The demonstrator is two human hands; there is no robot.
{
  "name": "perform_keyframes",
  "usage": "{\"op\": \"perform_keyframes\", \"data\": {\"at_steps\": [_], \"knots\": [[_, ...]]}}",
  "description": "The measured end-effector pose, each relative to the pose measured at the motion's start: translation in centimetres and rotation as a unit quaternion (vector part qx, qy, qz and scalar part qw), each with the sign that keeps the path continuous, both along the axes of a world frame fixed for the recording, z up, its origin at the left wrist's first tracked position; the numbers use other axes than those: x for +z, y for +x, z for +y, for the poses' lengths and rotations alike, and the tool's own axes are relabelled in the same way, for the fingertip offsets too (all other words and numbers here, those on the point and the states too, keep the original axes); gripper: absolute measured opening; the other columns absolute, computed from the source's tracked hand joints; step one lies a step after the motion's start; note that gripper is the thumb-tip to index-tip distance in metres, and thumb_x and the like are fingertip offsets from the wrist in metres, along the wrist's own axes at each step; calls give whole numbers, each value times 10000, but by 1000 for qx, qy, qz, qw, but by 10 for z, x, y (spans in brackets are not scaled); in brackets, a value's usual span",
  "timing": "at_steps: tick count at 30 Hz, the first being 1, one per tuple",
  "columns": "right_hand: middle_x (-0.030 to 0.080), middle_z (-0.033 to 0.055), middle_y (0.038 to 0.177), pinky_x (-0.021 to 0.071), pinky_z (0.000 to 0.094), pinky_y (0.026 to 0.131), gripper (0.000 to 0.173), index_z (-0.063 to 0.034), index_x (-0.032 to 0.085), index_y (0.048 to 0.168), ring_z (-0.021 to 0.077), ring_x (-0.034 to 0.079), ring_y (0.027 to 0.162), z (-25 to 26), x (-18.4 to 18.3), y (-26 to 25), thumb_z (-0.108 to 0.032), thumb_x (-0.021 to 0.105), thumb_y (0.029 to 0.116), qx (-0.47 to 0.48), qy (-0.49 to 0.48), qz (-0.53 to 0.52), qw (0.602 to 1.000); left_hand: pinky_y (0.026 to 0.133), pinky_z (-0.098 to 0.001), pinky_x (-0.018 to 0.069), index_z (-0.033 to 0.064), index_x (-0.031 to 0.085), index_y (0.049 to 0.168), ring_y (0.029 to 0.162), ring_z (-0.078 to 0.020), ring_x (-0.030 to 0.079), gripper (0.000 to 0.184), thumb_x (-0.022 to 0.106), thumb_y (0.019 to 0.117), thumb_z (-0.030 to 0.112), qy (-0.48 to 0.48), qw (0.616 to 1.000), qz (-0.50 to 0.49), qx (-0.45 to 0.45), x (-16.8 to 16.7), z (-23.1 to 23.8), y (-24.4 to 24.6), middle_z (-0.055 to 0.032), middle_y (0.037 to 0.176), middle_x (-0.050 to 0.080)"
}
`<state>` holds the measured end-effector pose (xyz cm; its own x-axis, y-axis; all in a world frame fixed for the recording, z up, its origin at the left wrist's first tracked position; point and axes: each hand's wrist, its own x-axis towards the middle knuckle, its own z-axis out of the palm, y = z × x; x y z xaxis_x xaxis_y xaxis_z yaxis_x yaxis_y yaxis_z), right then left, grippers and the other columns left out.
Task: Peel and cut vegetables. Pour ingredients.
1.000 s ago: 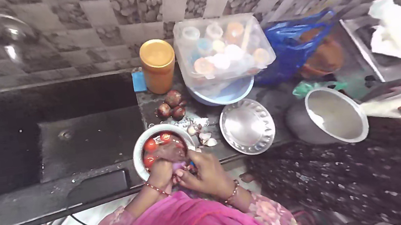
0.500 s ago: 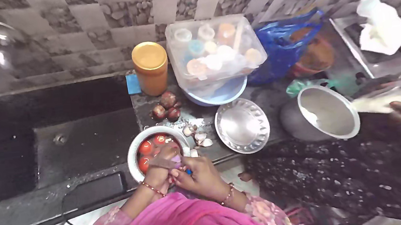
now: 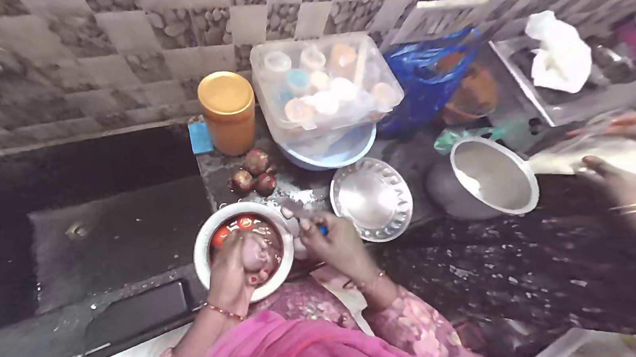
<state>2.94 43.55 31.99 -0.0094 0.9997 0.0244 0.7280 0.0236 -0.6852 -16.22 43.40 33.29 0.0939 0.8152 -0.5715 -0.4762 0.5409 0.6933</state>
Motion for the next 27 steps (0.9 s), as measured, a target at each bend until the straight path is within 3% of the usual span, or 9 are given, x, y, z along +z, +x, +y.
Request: {"op": "perform_keyframes", "data": {"at_steps": [3,6,8,12,17,20,23,25,27], "knots": [[685,159,802,511,588,660,541,-27,694,952,369,694,780,18,0,31,-523,482,997,-6,-79,-167,983,575,-190,524,83,552,1067,634,-57,607,457,125,1108,239,78,993,31,-83,1,0,-23,10,815,642],[719,185,1018,524,601,777,515,-33,690,1064,382,706,977,29,-7,41,-402,330,1069,19,-163,-224,961,623,-197,523,87,506,1136,716,-45,609,224,354,1027,209,149,970,114,-153,-6,-1,-41,31,940,636],[711,191,1136,521,598,862,497,-32,687,1142,376,688,1082,36,-15,41,-362,317,1099,24,-211,-242,947,695,-234,555,54,450,1249,818,-67,644,322,443,962,201,174,956,148,-186,-7,-2,-51,9,1041,635],[708,194,1148,519,611,868,481,-37,687,1128,385,683,1094,45,-35,38,-399,371,1094,14,-244,-258,935,715,-216,578,40,426,1276,856,-55,686,468,577,839,109,187,937,183,-231,-2,1,-62,13,1043,667],[718,185,1051,522,603,814,444,-46,699,1064,381,698,1013,40,-30,39,-444,503,1054,-41,-218,-242,945,761,-215,616,15,530,1261,871,-51,718,495,706,813,131,269,884,239,-298,-2,6,-74,2,1061,706],[681,170,865,528,544,732,379,-11,690,971,330,675,817,32,-36,45,-387,642,991,-72,-161,-97,980,747,-180,612,20,635,1209,884,-2,713,502,760,764,216,363,828,257,-342,7,15,-71,15,1083,727],[605,22,763,501,262,627,167,6,661,983,63,557,645,19,-35,50,-149,698,932,-79,-114,224,965,787,-157,578,30,716,1139,952,10,658,421,764,802,278,437,762,310,-364,19,40,-37,-37,1170,652],[672,2,895,497,172,615,228,35,649,1144,-11,568,669,6,-20,56,-51,607,937,-39,-100,389,915,786,-265,583,57,715,1164,923,-85,663,387,782,820,221,416,725,358,-416,32,59,2,-76,1133,655],[704,11,1037,507,158,655,318,38,618,1249,-27,595,743,-2,-12,68,-48,577,946,-7,-92,446,890,807,-371,585,43,685,1210,904,-176,680,394,799,857,175,378,691,381,-484,43,77,49,-126,1096,684]]}}
